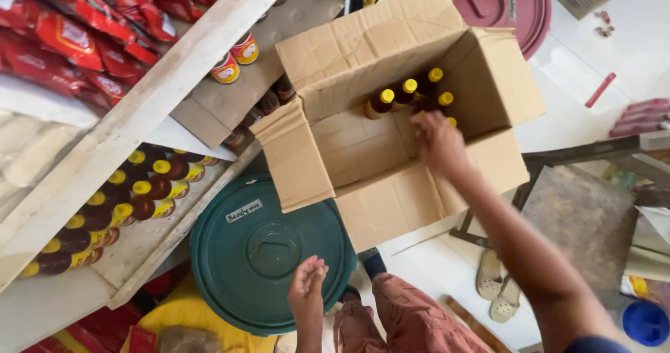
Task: Unboxing bottles of fish sauce and placing them on a shelf in a grocery store.
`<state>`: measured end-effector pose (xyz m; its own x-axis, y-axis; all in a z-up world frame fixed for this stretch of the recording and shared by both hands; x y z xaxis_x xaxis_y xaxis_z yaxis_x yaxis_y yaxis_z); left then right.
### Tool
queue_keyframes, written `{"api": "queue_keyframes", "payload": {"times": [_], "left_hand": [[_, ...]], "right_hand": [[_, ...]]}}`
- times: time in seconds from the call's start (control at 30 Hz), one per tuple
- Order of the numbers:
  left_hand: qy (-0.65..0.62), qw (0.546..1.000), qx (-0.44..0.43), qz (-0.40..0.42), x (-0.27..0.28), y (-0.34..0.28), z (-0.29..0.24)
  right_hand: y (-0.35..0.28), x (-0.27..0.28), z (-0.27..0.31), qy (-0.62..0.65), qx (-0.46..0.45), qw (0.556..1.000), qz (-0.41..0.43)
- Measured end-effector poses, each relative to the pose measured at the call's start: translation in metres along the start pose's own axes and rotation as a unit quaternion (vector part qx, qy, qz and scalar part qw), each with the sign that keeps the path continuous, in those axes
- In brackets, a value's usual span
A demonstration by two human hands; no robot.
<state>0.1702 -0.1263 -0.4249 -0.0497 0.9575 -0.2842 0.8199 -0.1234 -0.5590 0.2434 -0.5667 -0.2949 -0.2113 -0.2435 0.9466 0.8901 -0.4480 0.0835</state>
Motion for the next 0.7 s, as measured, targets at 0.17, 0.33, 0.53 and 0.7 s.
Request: {"api": "queue_keyframes", "payload": {"times": [0.17,0.33,0.53,0.7], "left_hand": [[0.028,0.999,0.017,-0.018,-0.010,-0.012,-0.007],[0.047,0.998,0.027,-0.026,-0.006,-0.020,-0.010],[0.040,0.998,0.030,-0.049,0.001,-0.021,-0.001],[0.015,1.000,0.011,-0.024,-0.007,-0.022,-0.003]], "right_hand": [[0.073,-0.124,-0.163,-0.176,-0.092,0.956,0.214],[0.077,-0.164,-0.200,-0.207,-0.156,0.901,0.347],[0.078,-0.194,-0.191,-0.199,-0.101,0.896,0.385],[0.072,-0.157,-0.137,-0.180,-0.043,0.888,0.421]]}}
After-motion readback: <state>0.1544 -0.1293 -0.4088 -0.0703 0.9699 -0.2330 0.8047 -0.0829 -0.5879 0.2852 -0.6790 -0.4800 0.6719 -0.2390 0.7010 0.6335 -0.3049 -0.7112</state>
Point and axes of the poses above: each hand's wrist, its own y-axis towards the middle knuckle, its own x-axis out of the back of the hand, z = x × y, the point moved 7 cm from there along y, towards the middle knuckle, and after that the axes turned 10 degrees about -y, right-handed, at the moved point
